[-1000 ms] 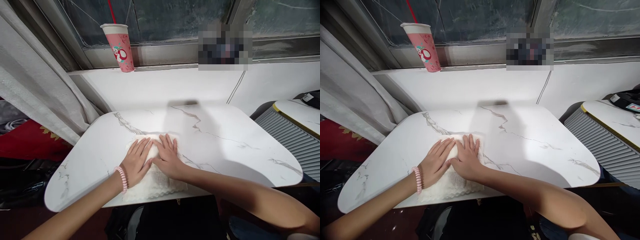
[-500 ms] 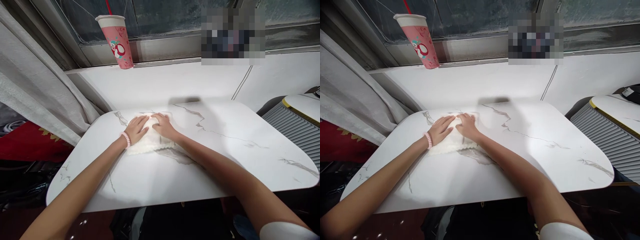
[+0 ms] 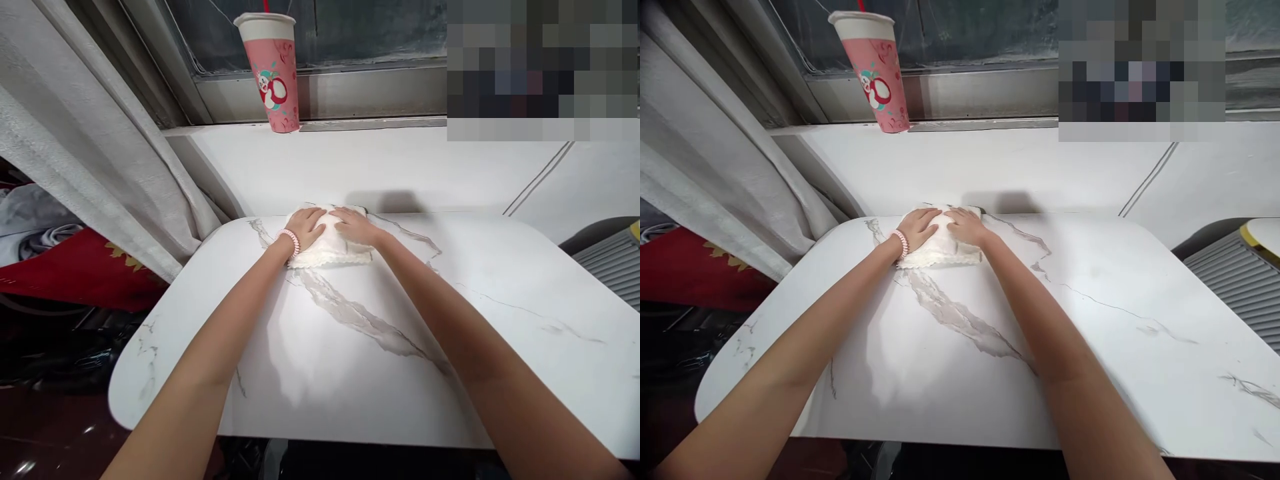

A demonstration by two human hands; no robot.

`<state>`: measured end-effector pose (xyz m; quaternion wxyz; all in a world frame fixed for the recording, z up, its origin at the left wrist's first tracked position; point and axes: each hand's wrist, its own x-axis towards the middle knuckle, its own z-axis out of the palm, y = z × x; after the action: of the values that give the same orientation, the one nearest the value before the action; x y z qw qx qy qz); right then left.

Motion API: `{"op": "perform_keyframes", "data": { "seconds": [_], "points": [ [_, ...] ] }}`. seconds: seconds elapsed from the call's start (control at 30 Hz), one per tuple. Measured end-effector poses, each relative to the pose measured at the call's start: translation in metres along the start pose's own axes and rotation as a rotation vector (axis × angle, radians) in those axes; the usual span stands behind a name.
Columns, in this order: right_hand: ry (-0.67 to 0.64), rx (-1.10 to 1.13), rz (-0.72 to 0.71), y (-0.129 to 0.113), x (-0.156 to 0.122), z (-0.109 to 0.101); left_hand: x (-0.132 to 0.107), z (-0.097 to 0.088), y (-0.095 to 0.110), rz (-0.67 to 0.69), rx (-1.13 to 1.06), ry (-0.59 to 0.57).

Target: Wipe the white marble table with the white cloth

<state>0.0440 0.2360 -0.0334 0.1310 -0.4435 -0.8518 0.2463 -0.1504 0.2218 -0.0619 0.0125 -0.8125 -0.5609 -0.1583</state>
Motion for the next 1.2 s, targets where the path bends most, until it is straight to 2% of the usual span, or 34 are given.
{"op": "perform_keyframes", "data": {
  "seconds": [0.13,0.23,0.47,0.6,0.77,0.9,1.03,1.2],
  "points": [
    [0.169,-0.190,0.044,-0.009,0.003,0.023,0.001,0.000,-0.004,-0.005,0.009,-0.004],
    [0.268,-0.273,0.032,-0.019,0.007,0.039,-0.003,-0.004,-0.016,0.021,0.006,-0.012],
    [0.289,-0.224,-0.015,-0.061,0.030,0.066,-0.031,-0.024,-0.068,0.021,0.011,-0.021],
    [0.298,-0.213,-0.031,-0.072,0.038,0.074,-0.040,-0.030,-0.081,-0.014,0.020,-0.028],
    [0.306,-0.205,-0.052,-0.072,0.030,0.074,-0.042,-0.030,-0.072,-0.031,0.049,-0.037],
    [0.303,-0.220,-0.041,-0.078,0.015,0.077,-0.054,-0.034,-0.063,0.006,0.071,-0.051],
    [0.337,-0.204,-0.028,-0.090,-0.012,0.087,-0.077,-0.040,-0.050,0.050,0.091,-0.084],
    [0.352,-0.194,-0.048,-0.106,-0.063,0.100,-0.123,-0.050,-0.023,0.085,0.068,-0.106]
  ]
}}
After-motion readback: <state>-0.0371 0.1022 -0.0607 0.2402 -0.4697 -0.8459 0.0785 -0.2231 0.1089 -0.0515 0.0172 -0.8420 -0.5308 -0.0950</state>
